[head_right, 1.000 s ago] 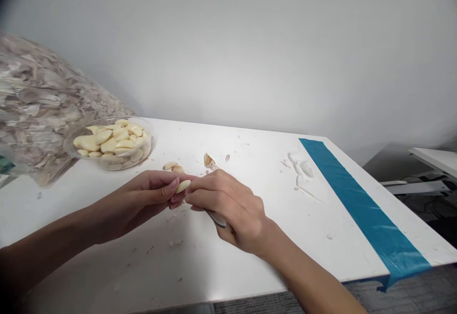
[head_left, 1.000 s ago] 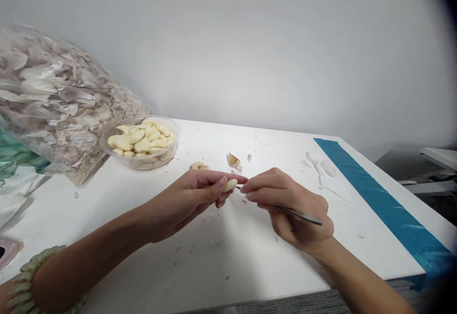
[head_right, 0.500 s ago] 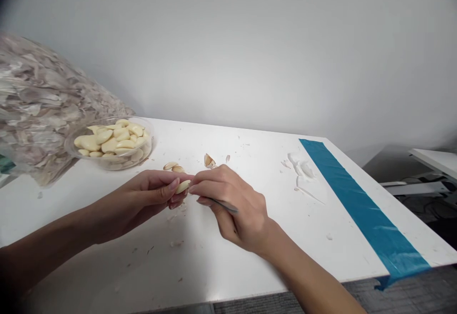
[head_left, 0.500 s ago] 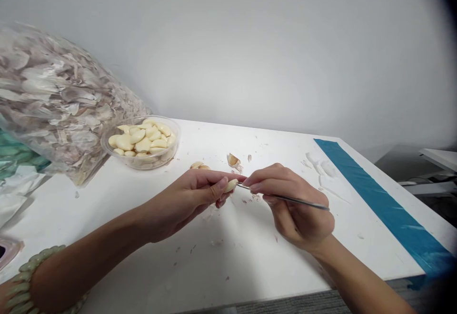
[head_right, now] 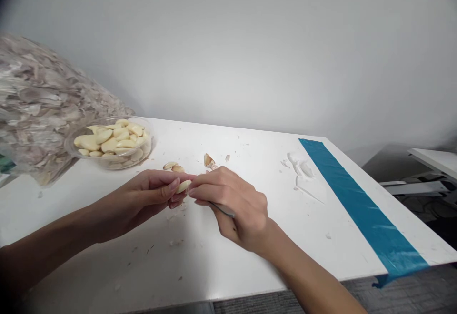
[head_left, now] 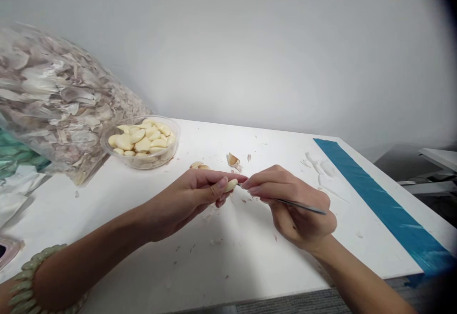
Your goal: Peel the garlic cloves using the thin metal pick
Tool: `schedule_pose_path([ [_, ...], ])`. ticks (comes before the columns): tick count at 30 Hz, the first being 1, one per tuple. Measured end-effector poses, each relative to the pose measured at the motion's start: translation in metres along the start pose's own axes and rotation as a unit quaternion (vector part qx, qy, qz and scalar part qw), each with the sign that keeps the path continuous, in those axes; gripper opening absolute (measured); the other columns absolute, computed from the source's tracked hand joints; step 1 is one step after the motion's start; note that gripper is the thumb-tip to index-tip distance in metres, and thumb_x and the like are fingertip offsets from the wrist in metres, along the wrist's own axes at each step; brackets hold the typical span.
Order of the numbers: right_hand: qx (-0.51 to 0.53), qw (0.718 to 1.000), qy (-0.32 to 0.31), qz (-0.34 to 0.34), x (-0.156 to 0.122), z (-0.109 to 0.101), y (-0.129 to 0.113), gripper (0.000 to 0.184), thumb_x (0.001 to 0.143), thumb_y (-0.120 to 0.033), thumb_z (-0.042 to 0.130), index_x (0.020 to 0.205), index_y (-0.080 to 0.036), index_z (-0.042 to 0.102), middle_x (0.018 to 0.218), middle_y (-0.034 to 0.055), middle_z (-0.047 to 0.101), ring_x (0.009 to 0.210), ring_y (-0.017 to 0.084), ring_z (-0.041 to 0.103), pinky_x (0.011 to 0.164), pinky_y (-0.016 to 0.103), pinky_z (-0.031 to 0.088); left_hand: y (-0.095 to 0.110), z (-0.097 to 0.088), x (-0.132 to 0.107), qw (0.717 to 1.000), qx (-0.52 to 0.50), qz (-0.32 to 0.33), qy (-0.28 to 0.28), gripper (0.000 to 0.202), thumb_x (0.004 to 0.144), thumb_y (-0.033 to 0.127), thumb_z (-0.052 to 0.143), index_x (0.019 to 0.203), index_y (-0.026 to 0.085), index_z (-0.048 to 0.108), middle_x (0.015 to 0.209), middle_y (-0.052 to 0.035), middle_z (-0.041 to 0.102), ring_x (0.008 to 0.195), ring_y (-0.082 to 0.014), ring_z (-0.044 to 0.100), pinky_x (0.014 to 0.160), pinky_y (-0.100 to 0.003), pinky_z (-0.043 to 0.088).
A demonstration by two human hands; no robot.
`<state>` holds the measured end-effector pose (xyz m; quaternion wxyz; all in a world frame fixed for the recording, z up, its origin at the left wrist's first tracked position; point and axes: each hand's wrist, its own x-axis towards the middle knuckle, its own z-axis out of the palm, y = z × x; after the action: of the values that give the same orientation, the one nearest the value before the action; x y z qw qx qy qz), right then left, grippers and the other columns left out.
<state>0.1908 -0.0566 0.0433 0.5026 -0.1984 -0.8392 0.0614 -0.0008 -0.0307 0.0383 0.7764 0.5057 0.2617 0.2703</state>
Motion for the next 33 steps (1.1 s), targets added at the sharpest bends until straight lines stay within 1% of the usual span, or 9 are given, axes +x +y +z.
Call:
schedule_pose_path([
  [3,0.000,1.000,0.007,-0.008,0.0000,0.0010,-0.0004,0.027,0.081,0.007,0.045,0.095,-0.011,0.060,0.084,0.0125,0.067,0.083,0.019,0.065,0.061,0.033,0.055,-0.0003,-0.0003,-0.0002,1.000,0.000,-0.003,0.001,0.025,0.086,0.034,0.053,0.071,0.018,0.064,0.069,0.0024,0.039,0.070,-0.0104,0.034,0.071,-0.026,0.027],
  [8,-0.004,1.000,0.011,-0.010,-0.0010,0.0016,-0.0005,0.025,0.081,0.006,0.046,0.094,-0.010,0.060,0.083,0.0128,0.067,0.082,0.019,0.065,0.061,0.033,0.055,-0.0011,-0.0018,-0.0012,1.000,0.004,0.005,0.005,0.022,0.086,0.035,0.053,0.095,0.021,0.068,0.071,0.0023,0.039,0.072,-0.0103,0.035,0.073,-0.026,0.028],
  [11,0.002,1.000,0.009,-0.011,-0.0024,0.0008,-0.0004,0.024,0.081,0.006,0.046,0.093,-0.009,0.060,0.084,0.0142,0.067,0.083,0.019,0.065,0.062,0.032,0.055,-0.0020,-0.0025,-0.0009,1.000,-0.001,0.008,0.008,0.025,0.085,0.035,0.054,0.102,0.023,0.067,0.073,0.0022,0.040,0.073,-0.0103,0.036,0.075,-0.026,0.029],
  [17,0.009,1.000,0.002,0.002,-0.0038,0.0011,-0.0007,0.024,0.082,0.004,0.045,0.095,-0.011,0.060,0.085,0.0127,0.068,0.085,0.019,0.065,0.062,0.033,0.056,-0.0020,-0.0025,0.0018,1.000,-0.006,0.014,0.013,0.025,0.084,0.035,0.056,0.102,0.023,0.067,0.074,0.0023,0.044,0.073,-0.0095,0.039,0.076,-0.026,0.031],
  [26,0.018,1.000,-0.011,0.003,0.0005,0.0020,-0.0038,0.023,0.081,0.006,0.045,0.092,-0.008,0.060,0.086,0.0141,0.068,0.084,0.016,0.064,0.063,0.028,0.056,-0.0022,-0.0028,0.0023,0.999,-0.023,0.004,0.028,0.022,0.083,0.034,0.058,0.101,0.021,0.064,0.075,0.0029,0.050,0.071,-0.0074,0.045,0.074,-0.023,0.036],
  [31,0.013,1.000,-0.015,0.007,-0.0010,0.0025,-0.0041,0.024,0.081,0.007,0.045,0.092,-0.009,0.059,0.085,0.0140,0.067,0.083,0.017,0.064,0.062,0.029,0.056,0.0003,-0.0029,0.0029,0.998,-0.025,-0.007,0.049,0.024,0.081,0.035,0.060,0.101,0.020,0.062,0.082,0.0006,0.057,0.079,-0.0100,0.051,0.082,-0.027,0.039],
  [33,0.012,1.000,-0.018,0.007,-0.0017,0.0027,-0.0041,0.024,0.081,0.007,0.045,0.092,-0.008,0.059,0.084,0.0144,0.067,0.082,0.017,0.064,0.062,0.029,0.056,0.0011,-0.0029,0.0032,0.998,-0.030,-0.010,0.063,0.024,0.080,0.034,0.063,0.100,0.020,0.062,0.084,0.0003,0.058,0.082,-0.0105,0.052,0.082,-0.027,0.040],
])
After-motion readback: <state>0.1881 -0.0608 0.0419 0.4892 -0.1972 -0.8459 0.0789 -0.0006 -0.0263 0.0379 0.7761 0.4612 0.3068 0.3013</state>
